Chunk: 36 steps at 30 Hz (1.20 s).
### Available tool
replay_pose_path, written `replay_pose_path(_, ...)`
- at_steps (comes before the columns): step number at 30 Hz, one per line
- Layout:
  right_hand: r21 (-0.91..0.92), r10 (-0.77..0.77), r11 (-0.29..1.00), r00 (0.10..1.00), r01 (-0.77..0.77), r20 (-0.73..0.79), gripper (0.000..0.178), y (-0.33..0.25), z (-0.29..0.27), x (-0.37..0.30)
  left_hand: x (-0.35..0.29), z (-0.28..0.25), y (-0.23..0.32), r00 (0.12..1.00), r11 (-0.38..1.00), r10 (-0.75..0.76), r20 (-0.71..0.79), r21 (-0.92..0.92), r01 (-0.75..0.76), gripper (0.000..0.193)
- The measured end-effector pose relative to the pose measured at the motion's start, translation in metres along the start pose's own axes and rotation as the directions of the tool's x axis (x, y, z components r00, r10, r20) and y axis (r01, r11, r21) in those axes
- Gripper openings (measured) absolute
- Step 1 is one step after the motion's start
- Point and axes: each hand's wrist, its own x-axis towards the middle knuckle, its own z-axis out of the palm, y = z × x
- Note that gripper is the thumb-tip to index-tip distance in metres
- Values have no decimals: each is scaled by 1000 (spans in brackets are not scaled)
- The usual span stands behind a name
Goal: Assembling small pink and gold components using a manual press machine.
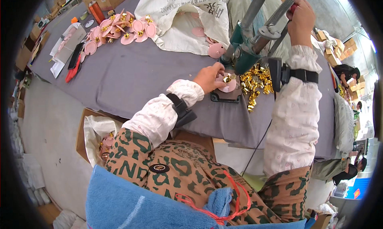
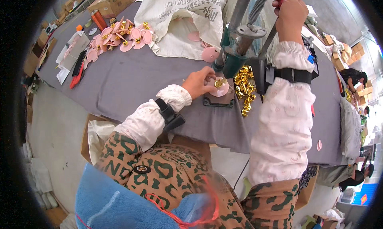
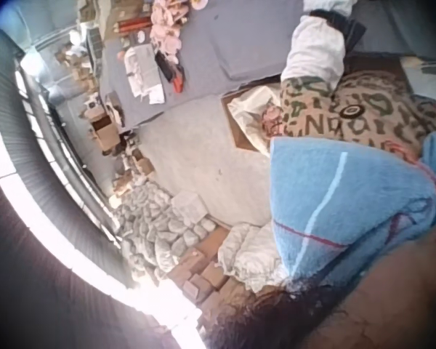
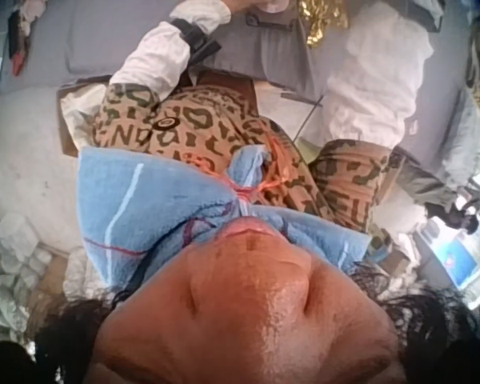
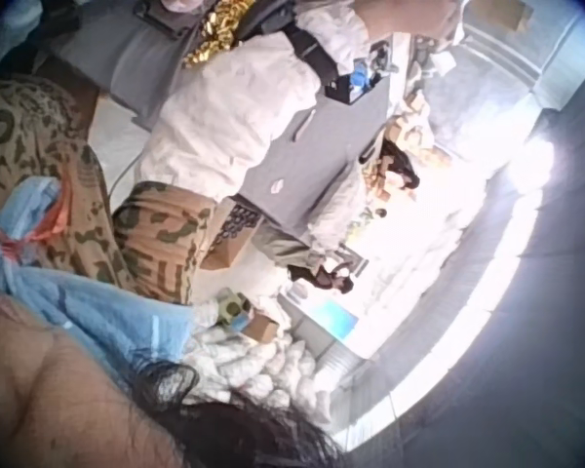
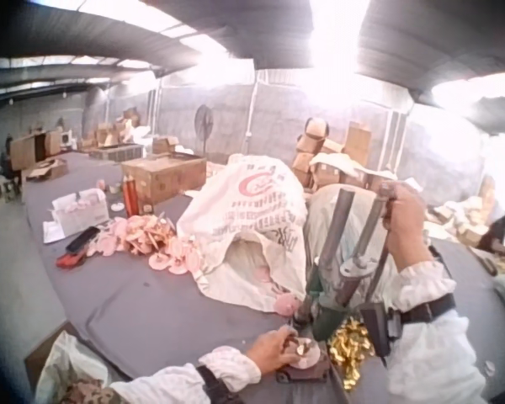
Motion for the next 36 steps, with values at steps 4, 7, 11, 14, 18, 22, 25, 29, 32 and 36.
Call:
replay_pose_path(4, 8, 116, 993, 992, -116, -41, 15, 3, 19, -1, 10, 12, -2, 998, 995, 42, -50, 92, -37, 49)
replay_pose_path(7, -74, 178, 982, 983, -174, 51, 17, 5, 19, 5, 16, 18, 13, 997, 984, -78, -23, 156, 81, 53)
replay_pose_path(11, -11, 63, 998, 995, -64, -75, 19, -27, 13, -33, 11, 18, -1, 997, 996, -76, -31, 39, 78, 65)
replay_pose_path(14, -565, -538, 668, 839, 484, 82, 21, -60, -8, -119, -8, 4, -15, 999, 999, -39, 4, -33, 39, 81)
replay_pose_path(18, -19, -337, 940, 937, 340, 91, 26, -28, -72, -264, -14, -5, 1, 1000, 998, -20, -10, -58, 19, 80)
replay_pose_path(22, -194, -74, 977, 995, 87, 73, 25, -15, -86, -317, 6, 28, 5, 999, 999, 25, -20, -35, -26, 61)
replay_pose_path(25, -225, -84, 969, 991, 106, 104, 25, -32, -81, -269, 10, 38, 3, 996, 997, -53, -67, 59, 57, 54)
replay_pose_path(29, -384, -167, 899, 976, 208, 140, 29, -71, -24, -144, -2, 32, 0, 981, 985, -102, -165, 123, 123, 55)
replay_pose_path(32, -130, -28, 991, 999, 32, 32, 28, -60, 0, -59, 6, 50, 10, 962, 993, -71, -262, 68, 92, 57)
replay_pose_path(36, -449, -126, 885, 992, 124, 25, 28, -26, 14, -20, -8, 31, 10, 943, 990, -138, -303, -38, 133, 48)
